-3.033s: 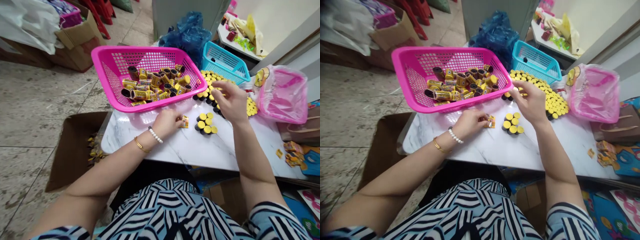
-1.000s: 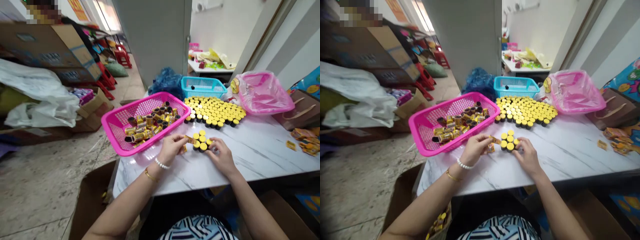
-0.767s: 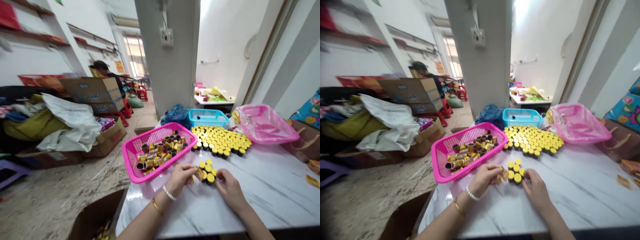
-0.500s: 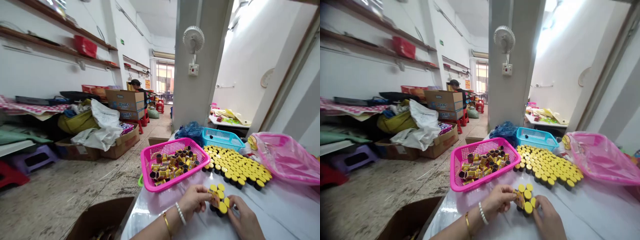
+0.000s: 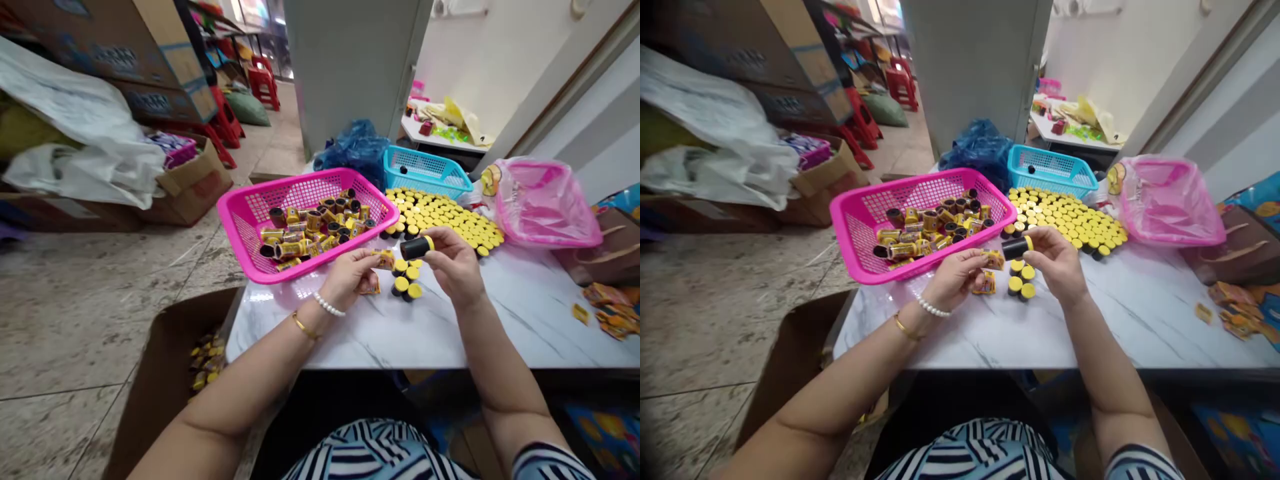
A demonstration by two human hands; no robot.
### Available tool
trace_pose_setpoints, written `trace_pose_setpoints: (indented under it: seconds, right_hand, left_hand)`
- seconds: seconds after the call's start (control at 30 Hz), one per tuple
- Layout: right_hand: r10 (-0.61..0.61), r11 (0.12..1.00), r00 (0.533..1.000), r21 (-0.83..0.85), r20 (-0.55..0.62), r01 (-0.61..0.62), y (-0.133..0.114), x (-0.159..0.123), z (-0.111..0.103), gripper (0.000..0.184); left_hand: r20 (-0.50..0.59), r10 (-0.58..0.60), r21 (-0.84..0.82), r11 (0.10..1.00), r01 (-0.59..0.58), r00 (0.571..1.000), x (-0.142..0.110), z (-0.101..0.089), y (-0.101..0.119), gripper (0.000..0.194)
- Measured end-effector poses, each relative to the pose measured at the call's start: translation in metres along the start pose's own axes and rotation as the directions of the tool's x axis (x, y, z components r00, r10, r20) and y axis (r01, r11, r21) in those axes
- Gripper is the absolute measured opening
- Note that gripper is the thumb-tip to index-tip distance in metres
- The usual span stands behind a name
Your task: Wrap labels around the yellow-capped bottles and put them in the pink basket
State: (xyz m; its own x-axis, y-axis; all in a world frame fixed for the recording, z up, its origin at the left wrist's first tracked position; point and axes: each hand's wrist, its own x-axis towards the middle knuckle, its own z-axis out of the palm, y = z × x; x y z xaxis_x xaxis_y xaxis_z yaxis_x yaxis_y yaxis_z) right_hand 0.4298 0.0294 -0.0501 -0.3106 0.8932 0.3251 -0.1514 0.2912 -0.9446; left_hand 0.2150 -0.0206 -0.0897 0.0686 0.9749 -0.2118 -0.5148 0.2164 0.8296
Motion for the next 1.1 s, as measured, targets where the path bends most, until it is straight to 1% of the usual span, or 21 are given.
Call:
trace_pose_setpoints:
  seconds: [0.1, 0.23, 0.3, 0.4, 0.43, 0.5, 0.57, 0.63, 0.73, 0.87, 0.93, 1.03, 1.1]
  right_hand:
    - [0.047, 0.998, 0.999, 0.029, -0.006, -0.047, 0.013, -0.005, 0.009, 0.048]
    - [0.082, 0.995, 0.995, 0.063, -0.048, -0.079, 0.025, -0.013, 0.007, 0.051]
    - [0.095, 0.992, 0.995, 0.080, -0.020, -0.093, 0.026, -0.015, 0.009, 0.049]
    - [0.135, 0.988, 0.990, 0.073, 0.051, -0.138, 0.027, -0.019, 0.014, 0.044]
    - [0.151, 0.986, 0.987, 0.057, 0.056, -0.154, 0.028, -0.020, 0.015, 0.043]
    - [0.180, 0.983, 0.984, 0.041, 0.017, -0.180, 0.032, -0.021, 0.016, 0.038]
    - [0.202, 0.978, 0.979, 0.061, -0.041, -0.199, 0.036, -0.022, 0.015, 0.035]
    - [0.209, 0.976, 0.976, 0.079, -0.065, -0.203, 0.040, -0.021, 0.013, 0.034]
    - [0.185, 0.981, 0.980, 0.065, -0.069, -0.180, 0.041, -0.022, 0.013, 0.035]
    - [0.132, 0.991, 0.988, 0.018, -0.076, -0.131, 0.038, -0.026, 0.019, 0.035]
    - [0.100, 0.994, 0.991, -0.036, -0.090, -0.103, 0.036, -0.028, 0.023, 0.034]
    - [0.001, 0.986, 0.992, -0.164, -0.128, -0.022, 0.035, -0.031, 0.027, 0.034]
    - [-0.064, 0.970, 0.989, -0.240, -0.132, 0.031, 0.035, -0.031, 0.026, 0.034]
  left_hand:
    - [0.015, -0.045, -0.040, 0.998, 0.046, 0.999, -0.005, 0.004, 0.004, 0.023]
    - [0.114, -0.116, -0.113, 0.985, 0.129, 0.987, -0.003, 0.004, 0.005, 0.017]
    - [0.132, -0.138, -0.156, 0.975, 0.158, 0.982, 0.000, 0.002, 0.004, 0.014]
    - [0.108, -0.194, -0.234, 0.948, 0.214, 0.975, 0.003, 0.002, 0.005, 0.009]
    - [0.102, -0.213, -0.258, 0.938, 0.233, 0.972, 0.003, 0.002, 0.006, 0.008]
    - [0.110, -0.233, -0.295, 0.921, 0.256, 0.966, 0.003, 0.003, 0.008, 0.006]
    - [0.123, -0.230, -0.319, 0.912, 0.258, 0.965, 0.003, 0.003, 0.010, 0.009]
    - [0.124, -0.231, -0.330, 0.908, 0.259, 0.965, 0.002, 0.004, 0.011, 0.012]
    - [0.115, -0.239, -0.331, 0.906, 0.264, 0.964, 0.003, 0.003, 0.009, 0.011]
    - [0.129, -0.228, -0.317, 0.913, 0.258, 0.965, 0.005, 0.001, 0.004, 0.008]
    - [0.123, -0.223, -0.312, 0.916, 0.251, 0.967, 0.007, 0.000, 0.001, 0.007]
    - [0.104, -0.218, -0.322, 0.916, 0.240, 0.970, 0.008, 0.000, -0.001, 0.005]
    - [0.094, -0.219, -0.335, 0.912, 0.238, 0.971, 0.008, 0.001, 0.000, 0.007]
